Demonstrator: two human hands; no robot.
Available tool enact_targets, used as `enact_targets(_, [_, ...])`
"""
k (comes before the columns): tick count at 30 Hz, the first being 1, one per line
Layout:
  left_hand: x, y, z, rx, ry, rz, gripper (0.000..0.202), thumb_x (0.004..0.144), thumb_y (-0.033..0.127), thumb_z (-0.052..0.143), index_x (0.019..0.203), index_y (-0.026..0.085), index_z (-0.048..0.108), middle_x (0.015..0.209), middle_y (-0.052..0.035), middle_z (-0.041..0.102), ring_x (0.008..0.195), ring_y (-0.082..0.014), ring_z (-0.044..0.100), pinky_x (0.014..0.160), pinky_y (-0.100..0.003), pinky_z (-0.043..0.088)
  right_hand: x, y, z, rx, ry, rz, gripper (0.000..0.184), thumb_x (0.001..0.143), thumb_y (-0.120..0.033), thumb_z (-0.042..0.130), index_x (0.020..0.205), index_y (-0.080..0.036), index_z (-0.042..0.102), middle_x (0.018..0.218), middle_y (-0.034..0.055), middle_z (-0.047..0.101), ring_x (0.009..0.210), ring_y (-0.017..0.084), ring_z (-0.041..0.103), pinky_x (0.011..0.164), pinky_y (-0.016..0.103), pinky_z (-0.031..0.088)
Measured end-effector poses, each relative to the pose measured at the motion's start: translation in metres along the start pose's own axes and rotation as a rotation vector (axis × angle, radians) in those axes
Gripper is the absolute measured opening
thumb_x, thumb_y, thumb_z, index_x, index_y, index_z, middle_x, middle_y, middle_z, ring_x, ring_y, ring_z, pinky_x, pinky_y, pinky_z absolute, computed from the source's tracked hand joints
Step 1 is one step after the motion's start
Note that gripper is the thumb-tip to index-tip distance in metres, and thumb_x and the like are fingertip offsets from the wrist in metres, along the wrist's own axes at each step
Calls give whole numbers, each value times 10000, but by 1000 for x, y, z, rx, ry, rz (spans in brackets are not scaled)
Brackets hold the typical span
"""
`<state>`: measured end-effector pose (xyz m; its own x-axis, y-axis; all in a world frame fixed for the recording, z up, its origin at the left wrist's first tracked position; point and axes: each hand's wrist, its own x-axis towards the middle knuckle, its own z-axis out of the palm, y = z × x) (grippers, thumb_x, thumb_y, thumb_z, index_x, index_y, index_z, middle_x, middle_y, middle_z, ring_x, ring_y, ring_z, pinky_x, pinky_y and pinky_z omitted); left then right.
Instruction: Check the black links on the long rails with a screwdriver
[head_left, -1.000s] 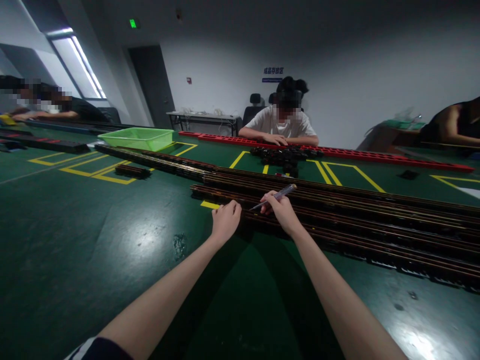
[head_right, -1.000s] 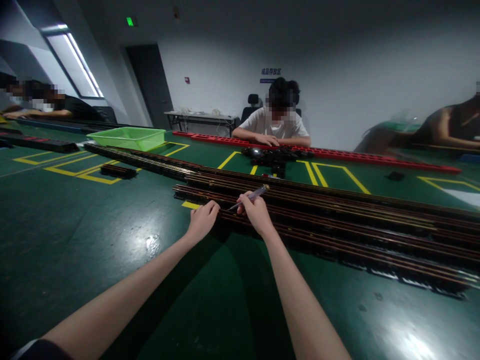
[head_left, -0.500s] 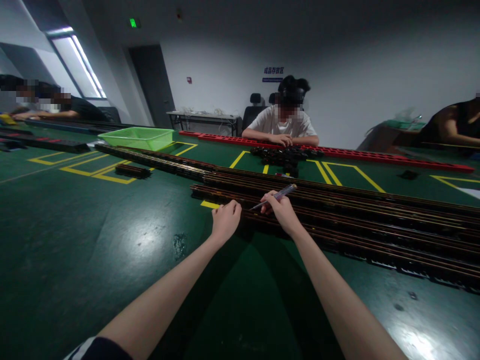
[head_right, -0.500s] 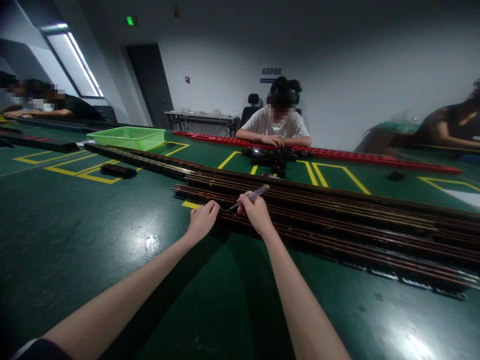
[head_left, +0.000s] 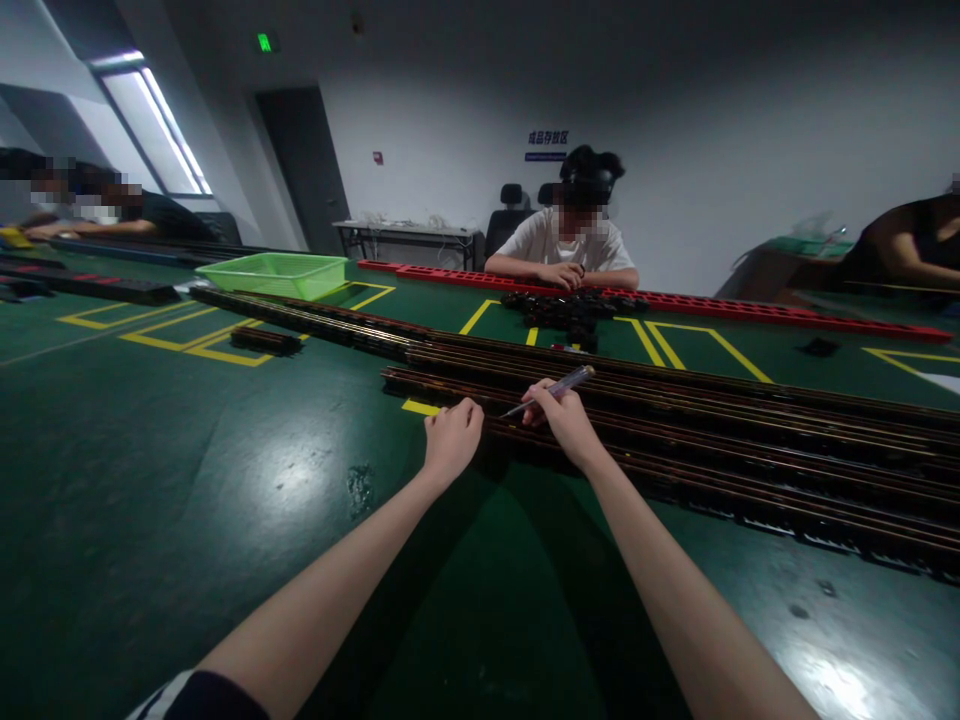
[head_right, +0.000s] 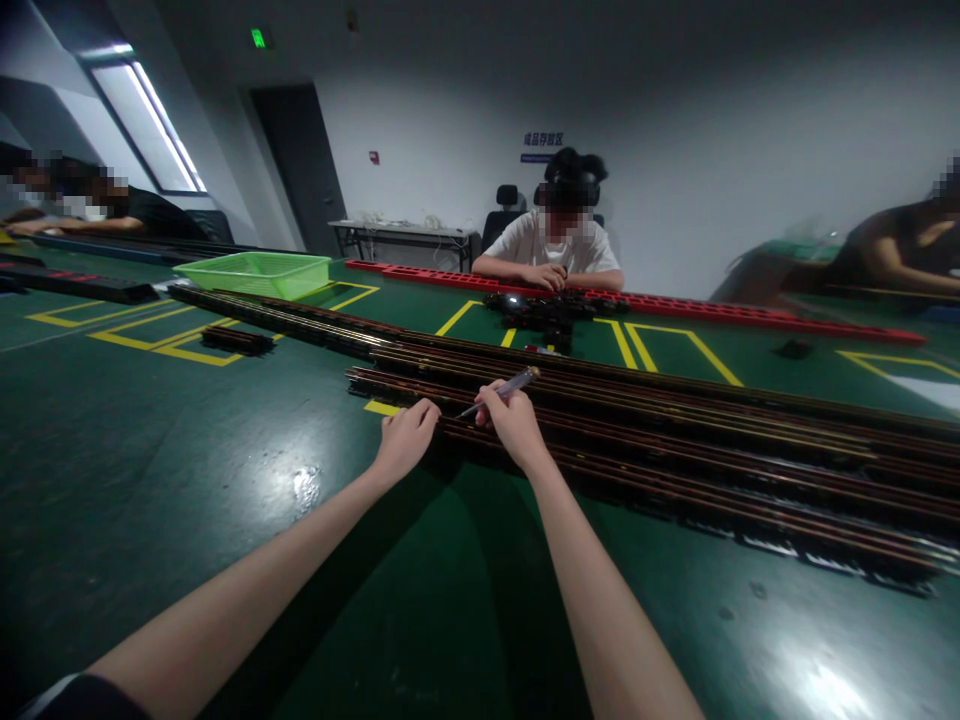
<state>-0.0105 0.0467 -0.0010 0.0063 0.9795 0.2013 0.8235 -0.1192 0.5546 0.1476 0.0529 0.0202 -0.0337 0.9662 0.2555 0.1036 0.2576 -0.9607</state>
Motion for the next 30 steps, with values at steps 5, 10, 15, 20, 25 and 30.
enact_targets(5, [0,0,0,-8,4,8,298,904,261,277,816,206,556,874,-39,655,903,-229,560,861,-396,338,2,3,-1,14,-5,2,208,734,-361,529,650,-172,544,497,-6,560,488,121,540,484,234,419])
enact_targets(10, [1,-1,0,37,3,-5,279,894,248,289,830,212,559,881,-41,660,922,-245,559,852,-406,341,3,5,-3,33,-26,22,222,736,-363,533,631,-168,534,499,-4,567,483,116,547,486,229,423])
enact_targets(15, [0,-1,-1,11,-1,3,287,899,255,284,832,211,560,886,-37,661,923,-239,556,861,-405,339,3,0,-5,28,-51,32,206,734,-337,530,629,-161,544,512,-3,573,491,111,555,489,223,424])
enact_targets(20, [0,-1,0,-2,2,11,298,907,254,282,836,207,567,887,-40,661,914,-231,565,856,-395,344,2,-4,-10,7,-42,12,199,727,-320,530,620,-154,557,511,3,581,491,113,550,496,228,425])
enact_targets(25, [0,-3,1,-27,3,22,300,909,256,287,824,204,569,893,-35,662,905,-222,571,854,-386,347,2,-5,-17,-14,-10,8,199,705,-313,526,602,-150,571,490,7,581,480,113,548,508,233,430])
enact_targets(30, [-1,-3,0,-42,4,25,302,911,250,287,825,199,572,888,-32,659,893,-212,573,860,-380,348,3,-3,-23,-1,2,49,193,662,-325,531,577,-154,561,465,7,569,439,109,527,435,214,382])
